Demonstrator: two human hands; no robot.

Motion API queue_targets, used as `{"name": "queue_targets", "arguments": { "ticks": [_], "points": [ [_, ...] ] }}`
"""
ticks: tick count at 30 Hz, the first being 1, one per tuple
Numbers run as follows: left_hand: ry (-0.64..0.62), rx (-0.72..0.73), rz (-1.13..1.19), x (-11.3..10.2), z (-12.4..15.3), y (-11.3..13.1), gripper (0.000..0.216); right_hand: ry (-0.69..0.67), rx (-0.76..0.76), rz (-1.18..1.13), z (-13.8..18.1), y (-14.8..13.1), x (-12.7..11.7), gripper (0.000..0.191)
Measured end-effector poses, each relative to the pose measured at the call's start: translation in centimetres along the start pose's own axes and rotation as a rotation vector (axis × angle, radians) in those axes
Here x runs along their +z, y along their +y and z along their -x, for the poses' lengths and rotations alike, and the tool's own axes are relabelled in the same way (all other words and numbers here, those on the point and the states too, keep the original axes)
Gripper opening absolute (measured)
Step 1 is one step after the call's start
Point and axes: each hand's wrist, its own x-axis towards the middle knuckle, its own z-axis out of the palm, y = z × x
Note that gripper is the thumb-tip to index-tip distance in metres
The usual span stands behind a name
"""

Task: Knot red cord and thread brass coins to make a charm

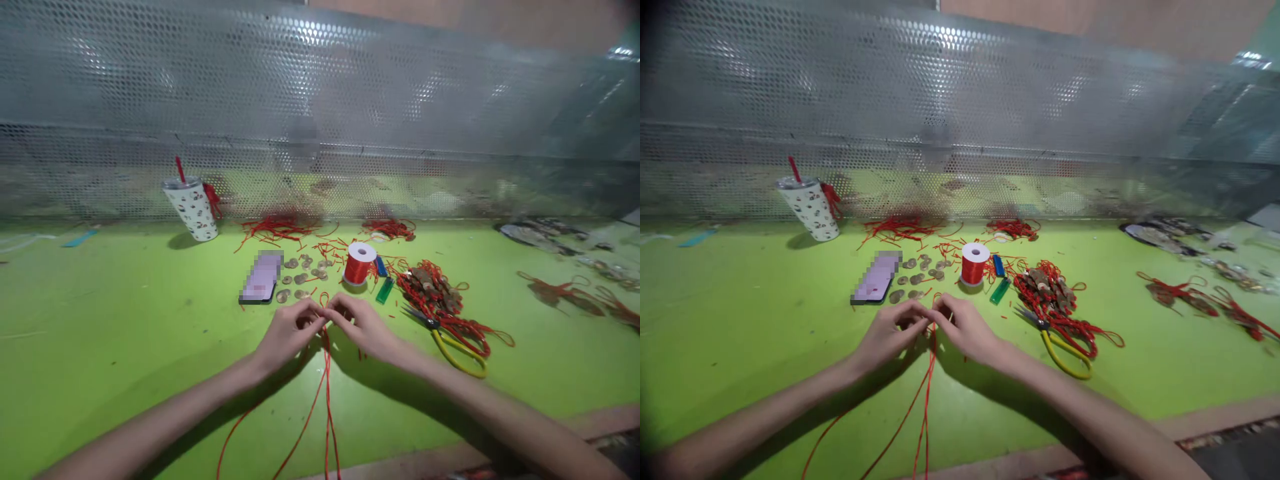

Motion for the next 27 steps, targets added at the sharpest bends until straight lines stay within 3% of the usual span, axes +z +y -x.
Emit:
{"name": "queue_targets", "arguments": {
  "ticks": [7,10,16,22,25,27],
  "points": [
    [-0.063,-0.338,0.118,-3.4,3.4,0.6,0.032,0.006,0.023,-0.180,0.8,0.8,2.3,0.019],
    [-0.009,-0.372,0.075,-5.4,5.0,0.3,0.037,-0.004,0.022,-0.201,1.3,1.3,2.4,0.017],
    [0.169,-0.256,-0.367,-10.2,7.0,-0.8,0.039,0.009,0.023,-0.197,1.7,1.8,2.2,0.017],
    [0.648,-0.030,-1.192,-15.3,5.6,1.7,0.034,-0.076,-0.067,0.005,2.2,1.6,2.6,0.013],
    [0.734,0.172,-1.215,-15.1,4.1,3.1,0.028,-0.103,-0.102,0.048,2.5,1.7,2.9,0.012],
    [0.671,0.196,-0.951,-13.1,3.1,3.5,0.027,-0.092,-0.116,0.069,2.7,1.8,3.1,0.012]
  ]
}}
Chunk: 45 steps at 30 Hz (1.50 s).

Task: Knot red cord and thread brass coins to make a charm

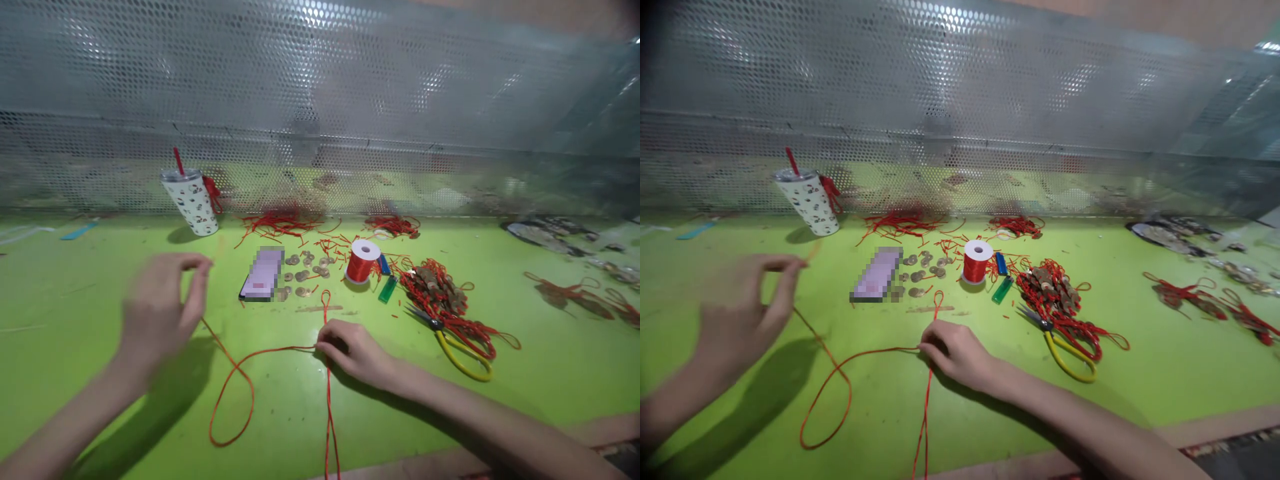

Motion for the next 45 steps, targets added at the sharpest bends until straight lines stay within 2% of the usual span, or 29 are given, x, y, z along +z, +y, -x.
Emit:
{"name": "queue_targets", "arguments": {
  "ticks": [3,4,6,10,14,17,24,29,34,37,39,42,45],
  "points": [
    [-0.503,-0.210,0.555,3.0,1.5,3.7,0.031,0.032,-0.007,0.038,0.1,0.2,0.2,0.012],
    [-0.589,-0.259,0.656,4.2,2.3,4.8,0.031,0.047,-0.007,0.049,0.1,0.3,0.2,0.011],
    [-0.690,-0.261,0.766,6.4,3.5,6.5,0.030,0.086,-0.011,0.062,0.0,0.5,0.1,0.010],
    [-0.864,-0.203,0.917,9.4,4.8,7.8,0.026,0.206,-0.004,0.045,-0.3,0.9,-0.1,0.010],
    [-0.865,-0.111,0.854,10.1,5.0,7.5,0.023,0.304,0.048,-0.016,-0.7,1.0,-0.2,0.011],
    [-0.853,-0.112,0.844,10.3,5.1,7.3,0.022,0.334,0.109,-0.096,-1.0,0.9,-0.3,0.012],
    [-0.823,-0.199,0.850,10.9,5.2,6.7,0.026,0.321,0.197,-0.183,-1.1,0.9,-0.6,0.021],
    [-0.814,-0.164,0.829,10.8,5.2,6.8,0.024,0.334,0.215,-0.208,-1.2,0.9,-0.6,0.029],
    [-0.796,-0.163,0.852,10.9,5.2,6.8,0.022,0.342,0.211,-0.238,-1.3,0.8,-0.6,0.029],
    [-0.784,-0.155,0.851,10.9,5.1,6.5,0.020,0.322,0.210,-0.127,-1.2,0.8,-0.7,0.025],
    [-0.760,-0.125,0.796,10.8,5.1,6.1,0.018,0.271,0.220,0.026,-0.9,0.5,-0.6,0.023],
    [-0.737,-0.050,0.696,10.5,5.3,5.6,0.014,0.158,0.234,0.360,-0.3,-0.8,-0.4,0.024],
    [-0.748,0.048,0.637,10.3,5.4,5.3,0.013,0.015,0.247,0.694,-0.1,-2.6,0.1,0.033]
  ]
}}
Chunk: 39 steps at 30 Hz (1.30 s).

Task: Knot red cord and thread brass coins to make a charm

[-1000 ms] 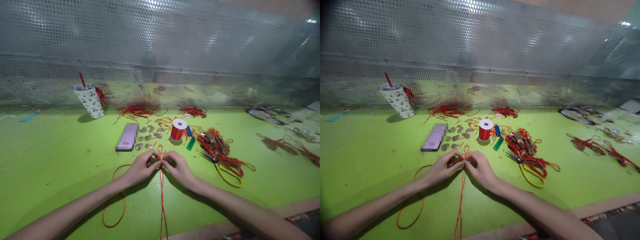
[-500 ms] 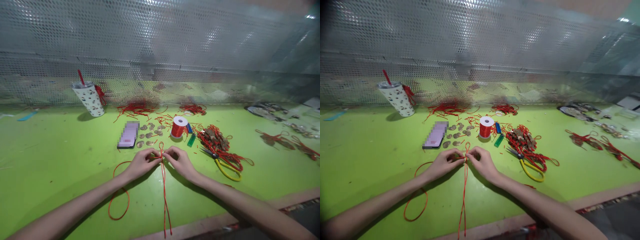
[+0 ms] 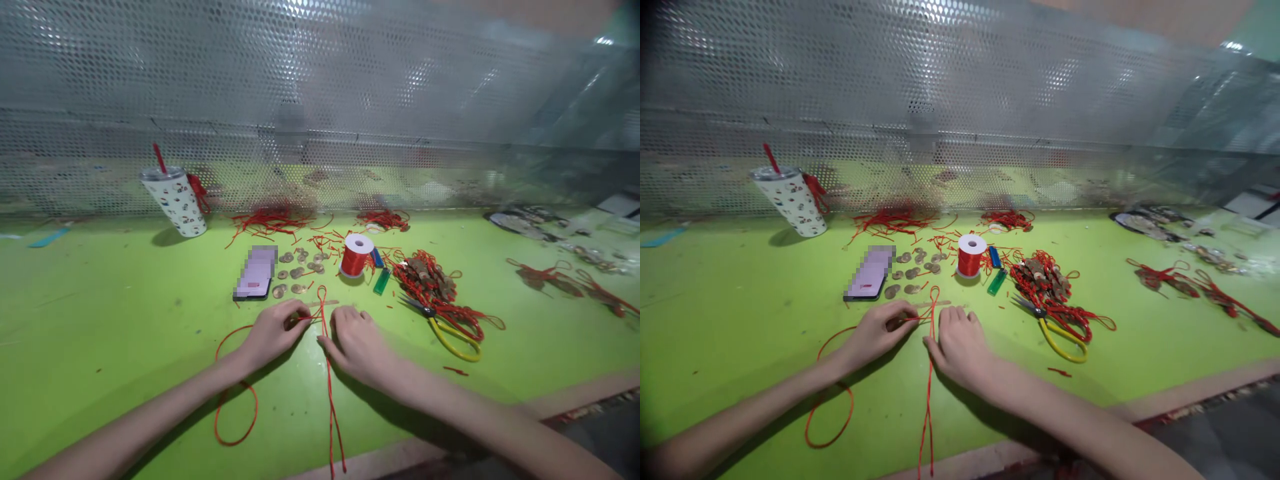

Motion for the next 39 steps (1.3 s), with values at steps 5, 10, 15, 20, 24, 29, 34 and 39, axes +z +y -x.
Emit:
{"name": "queue_targets", "arguments": {
  "ticks": [5,10,15,20,24,29,34,39],
  "points": [
    [-0.064,0.069,-0.045,-0.5,0.2,-0.3,0.017,-0.249,-0.027,0.235,-0.4,-2.6,-1.0,0.030],
    [-0.120,0.136,-0.026,-1.5,0.5,-1.1,0.020,-0.389,-0.106,0.280,-1.3,-3.1,-1.6,0.021],
    [-0.165,0.177,-0.013,-1.9,0.5,-1.4,0.020,-0.299,-0.059,0.116,-0.9,-1.1,-1.8,0.020],
    [-0.196,0.224,0.004,-1.7,0.4,-1.1,0.019,-0.204,-0.041,-0.122,-0.3,1.0,-1.5,0.015],
    [-0.189,0.253,-0.001,-1.1,0.3,-0.7,0.018,-0.156,-0.035,-0.209,-0.1,1.4,-1.0,0.016],
    [-0.132,0.234,0.019,-0.1,-0.3,-0.2,0.018,-0.150,-0.041,-0.200,-0.1,1.5,-0.5,0.015],
    [-0.073,0.152,0.128,0.1,-0.9,0.2,0.020,-0.126,-0.058,-0.199,-0.1,1.7,-0.3,0.016],
    [-0.001,0.152,0.068,0.1,-0.7,0.7,0.032,-0.125,-0.035,-0.157,0.0,1.2,-0.2,0.014]
  ]
}}
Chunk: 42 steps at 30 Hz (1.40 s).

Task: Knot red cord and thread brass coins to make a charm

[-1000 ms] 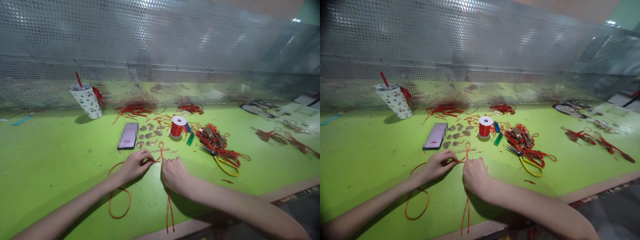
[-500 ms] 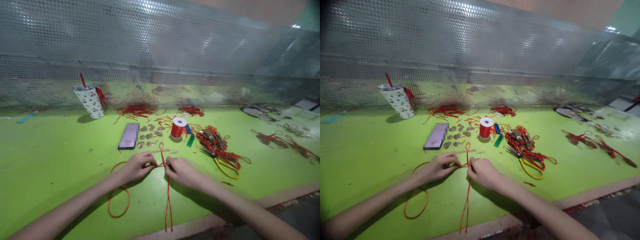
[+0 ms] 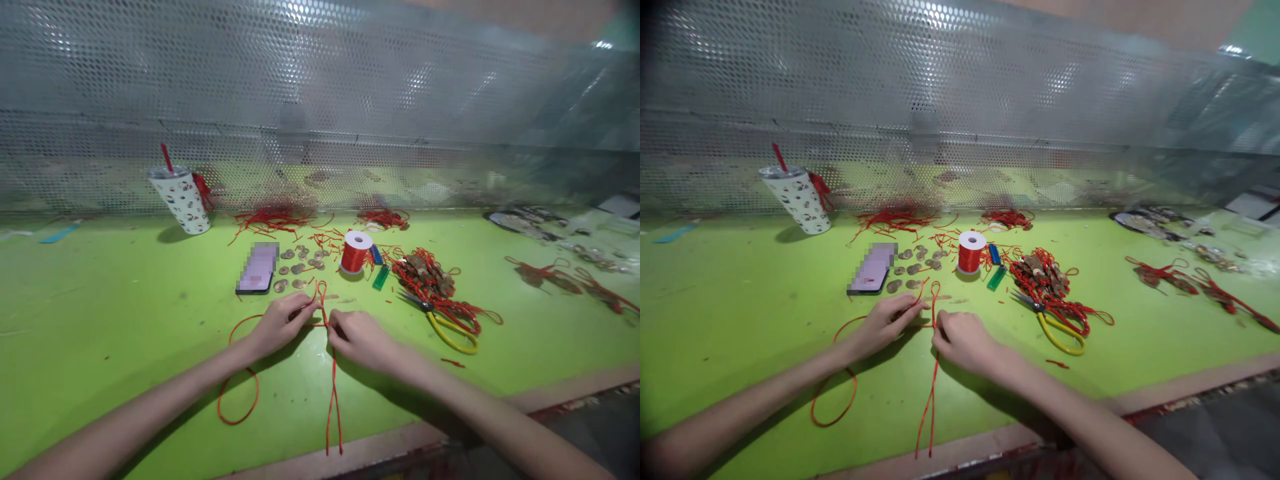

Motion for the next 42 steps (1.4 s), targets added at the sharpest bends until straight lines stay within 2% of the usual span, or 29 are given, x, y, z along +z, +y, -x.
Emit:
{"name": "queue_targets", "arguments": {
  "ticks": [4,8,10,14,21,25,31,33,36,39,42],
  "points": [
    [-0.055,0.138,-0.043,0.3,0.5,0.1,0.029,0.005,-0.019,-0.050,0.0,0.1,-0.2,0.020],
    [-0.079,0.218,-0.120,0.6,0.7,-0.2,0.030,-0.111,-0.118,-0.254,-0.1,1.4,-1.9,0.022],
    [-0.086,0.234,-0.146,0.5,0.6,-0.1,0.030,-0.108,-0.103,-0.282,-0.2,2.3,-2.9,0.018],
    [-0.103,0.250,-0.144,0.2,0.6,0.2,0.028,-0.003,-0.197,-0.234,-0.4,3.7,-3.0,0.007],
    [-0.149,0.303,-0.222,0.0,1.6,0.0,0.029,0.046,-0.309,-0.095,-1.1,4.1,-0.8,0.013],
    [-0.167,0.293,-0.238,-0.1,1.8,0.0,0.029,0.041,-0.276,0.002,-1.1,5.4,-2.1,0.016],
    [-0.197,0.245,-0.220,-0.5,1.1,0.6,0.030,0.019,-0.195,-0.011,-0.1,7.9,-4.6,0.016],
    [-0.188,0.201,-0.227,-0.5,0.8,0.7,0.032,0.052,-0.130,0.070,0.7,7.6,-4.2,0.021],
    [-0.150,0.155,-0.247,-0.2,0.3,0.6,0.036,0.135,-0.033,0.313,2.3,5.6,-2.4,0.033],
    [-0.115,0.151,-0.276,0.4,-0.4,0.8,0.037,0.244,-0.014,0.520,3.8,3.2,0.0,0.029],
    [-0.087,0.137,-0.301,0.8,-1.3,1.1,0.037,0.234,-0.037,0.644,4.6,1.9,1.6,0.012]
  ]
}}
